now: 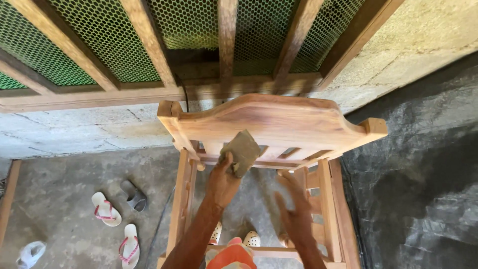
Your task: The person sands the backrest and frame of a wooden chair using a sanding block, rubbing the top rail, edges, and side rails by hand while steadying the chair with the other hand. They reposition the chair and continue sanding different surfaces of the backrest and armrest area.
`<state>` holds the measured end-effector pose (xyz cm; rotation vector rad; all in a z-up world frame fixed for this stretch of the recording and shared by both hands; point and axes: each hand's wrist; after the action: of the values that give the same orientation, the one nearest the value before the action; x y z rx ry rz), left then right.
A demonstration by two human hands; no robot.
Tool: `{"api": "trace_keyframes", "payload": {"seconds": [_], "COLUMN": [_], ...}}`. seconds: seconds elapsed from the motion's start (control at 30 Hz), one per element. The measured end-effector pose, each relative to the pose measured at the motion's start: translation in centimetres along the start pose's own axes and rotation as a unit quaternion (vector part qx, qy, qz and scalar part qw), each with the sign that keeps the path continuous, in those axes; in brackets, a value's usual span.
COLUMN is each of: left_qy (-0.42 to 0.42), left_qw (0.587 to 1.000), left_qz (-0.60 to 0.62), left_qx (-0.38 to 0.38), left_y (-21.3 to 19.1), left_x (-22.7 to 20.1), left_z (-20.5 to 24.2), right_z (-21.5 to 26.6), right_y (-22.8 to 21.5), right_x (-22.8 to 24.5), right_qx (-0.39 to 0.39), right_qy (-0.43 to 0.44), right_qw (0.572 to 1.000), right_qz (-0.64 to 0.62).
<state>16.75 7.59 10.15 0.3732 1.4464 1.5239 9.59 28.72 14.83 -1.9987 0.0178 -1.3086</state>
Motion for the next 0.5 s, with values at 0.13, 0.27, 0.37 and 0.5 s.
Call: {"api": "trace_keyframes", "payload": {"seconds": [0.13, 0.27, 0.37, 0.5], "left_qy": [-0.063, -0.11, -0.133, -0.138], "left_qw": [0.998, 0.989, 0.98, 0.944], "left_qz": [0.003, -0.097, -0.127, -0.237], "left_qx": [-0.004, 0.011, 0.081, 0.184], "left_y": [0.2, 0.1, 0.5, 1.4], "left_x": [0.1, 0.3, -0.5, -2.1], "left_z": [1.5, 3.2, 3.9, 4.4], "right_z": [-1.8, -2.4, -2.3, -2.0], "right_y": [3.2, 5.0, 5.8, 6.3], "right_x": [5.6, 6.7, 6.5, 6.2], "right_qx": [0.039, 0.072, 0.119, 0.073], "right_qy": [-0.138, -0.164, -0.042, -0.019], "right_qw": [0.989, 0.984, 0.99, 0.992], "right_qz": [-0.02, -0.01, -0.069, -0.1]}}
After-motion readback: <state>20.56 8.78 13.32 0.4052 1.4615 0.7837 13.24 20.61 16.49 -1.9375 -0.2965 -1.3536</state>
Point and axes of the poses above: each hand's wrist, its own z-axis away from the middle knuckle, its own y-axis out of the palm, x = y × z, and after that the axes turned 2 degrees about y, right-handed
